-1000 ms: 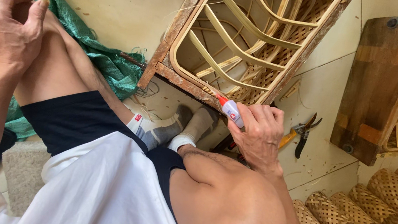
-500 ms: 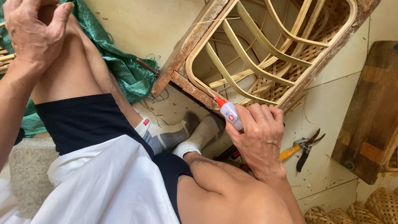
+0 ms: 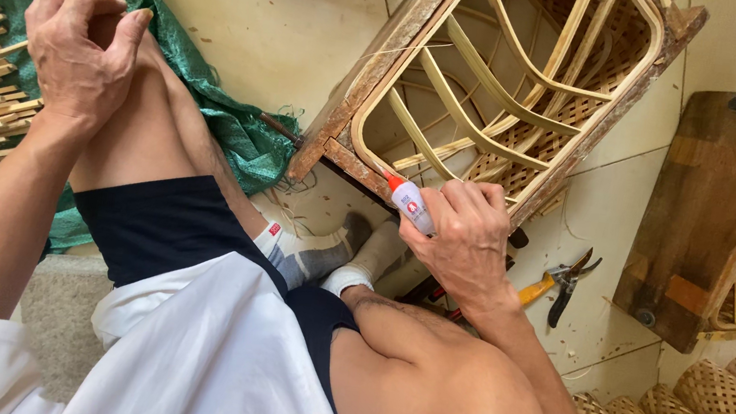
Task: The person assembles a rectangular woven basket frame by inserting thin bamboo strips into a wooden jig. They use pliers to trim and adjust the strips, a hammer to secure them, and apply glue to the joints. The basket frame is progressively built up with multiple strips.
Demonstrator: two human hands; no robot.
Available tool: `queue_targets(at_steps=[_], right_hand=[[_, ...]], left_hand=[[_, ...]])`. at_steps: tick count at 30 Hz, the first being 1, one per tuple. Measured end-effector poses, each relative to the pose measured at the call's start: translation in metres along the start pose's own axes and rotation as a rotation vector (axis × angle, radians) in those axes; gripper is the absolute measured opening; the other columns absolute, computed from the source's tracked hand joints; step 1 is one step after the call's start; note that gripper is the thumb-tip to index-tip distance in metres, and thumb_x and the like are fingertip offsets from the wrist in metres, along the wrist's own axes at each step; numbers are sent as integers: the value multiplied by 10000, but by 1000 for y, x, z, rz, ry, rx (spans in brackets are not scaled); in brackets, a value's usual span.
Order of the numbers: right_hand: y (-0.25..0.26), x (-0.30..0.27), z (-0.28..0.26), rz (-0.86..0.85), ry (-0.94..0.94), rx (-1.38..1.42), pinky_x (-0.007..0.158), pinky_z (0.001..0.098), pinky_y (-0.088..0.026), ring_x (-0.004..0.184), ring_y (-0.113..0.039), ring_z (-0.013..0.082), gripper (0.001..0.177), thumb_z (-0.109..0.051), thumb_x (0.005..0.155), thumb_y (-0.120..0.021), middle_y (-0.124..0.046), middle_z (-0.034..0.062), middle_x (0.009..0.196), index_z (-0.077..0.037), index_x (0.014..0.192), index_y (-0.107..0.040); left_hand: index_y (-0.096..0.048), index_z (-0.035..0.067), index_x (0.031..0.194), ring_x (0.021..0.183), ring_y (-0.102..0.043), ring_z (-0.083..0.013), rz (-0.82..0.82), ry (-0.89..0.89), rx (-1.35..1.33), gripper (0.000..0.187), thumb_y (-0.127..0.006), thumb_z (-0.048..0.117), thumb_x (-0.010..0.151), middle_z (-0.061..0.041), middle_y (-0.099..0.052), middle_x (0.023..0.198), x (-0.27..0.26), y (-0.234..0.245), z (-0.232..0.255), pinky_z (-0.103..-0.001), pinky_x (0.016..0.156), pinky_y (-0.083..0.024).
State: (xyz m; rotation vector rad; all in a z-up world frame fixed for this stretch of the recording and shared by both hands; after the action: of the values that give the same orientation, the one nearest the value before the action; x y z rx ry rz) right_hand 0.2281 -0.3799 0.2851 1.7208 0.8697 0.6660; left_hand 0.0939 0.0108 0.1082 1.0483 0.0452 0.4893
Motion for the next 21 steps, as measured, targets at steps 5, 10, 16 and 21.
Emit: queue_targets(at_steps=[5,10,16,21], right_hand=[[8,1,26,-49,-30,-34,801,405,-492,836,-653,219,306,-241,804,-856,-681,71,895,-89,1045,-743],[8,35,67,-34,64,-188,849,391,-548,971,-654,241,375,-232,901,-843,-702,86,1110,-107,1238,-735],[-15,81,77,92,340,-288,1007,423,-552,1120,-662,252,306,-219,996,-814,-700,85,1227,-108,1260,-707],[-17,94,70,123,422,-328,1074,417,-509,1170,-649,242,251,-159,1036,-769,-701,74,1257,-131,1277,-708]], left_hand=[[-593,25,1414,1268,-568,-258,6,12,5,415,-700,202,1054,-46,-763,1186,1,0,-1,-446,1216,-350],[-610,24,1396,1247,-572,-259,11,7,15,394,-705,206,1059,-49,-759,1165,3,0,0,-456,1200,-345],[-605,23,1396,1275,-571,-258,4,9,31,396,-692,204,1055,-38,-764,1180,-2,-3,-5,-454,1219,-341],[-598,28,1400,1268,-569,-254,-6,15,41,398,-693,204,1056,-36,-760,1177,-1,-6,-8,-445,1216,-348]])
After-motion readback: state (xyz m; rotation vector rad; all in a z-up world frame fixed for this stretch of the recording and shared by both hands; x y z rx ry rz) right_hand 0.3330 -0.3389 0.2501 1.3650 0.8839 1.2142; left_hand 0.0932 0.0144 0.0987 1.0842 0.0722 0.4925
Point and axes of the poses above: each hand's wrist, its own x-axis towards the middle knuckle, its own y-axis out of the back of the hand, z = x × y, the point moved 9 cm from there along x, towards the middle knuckle
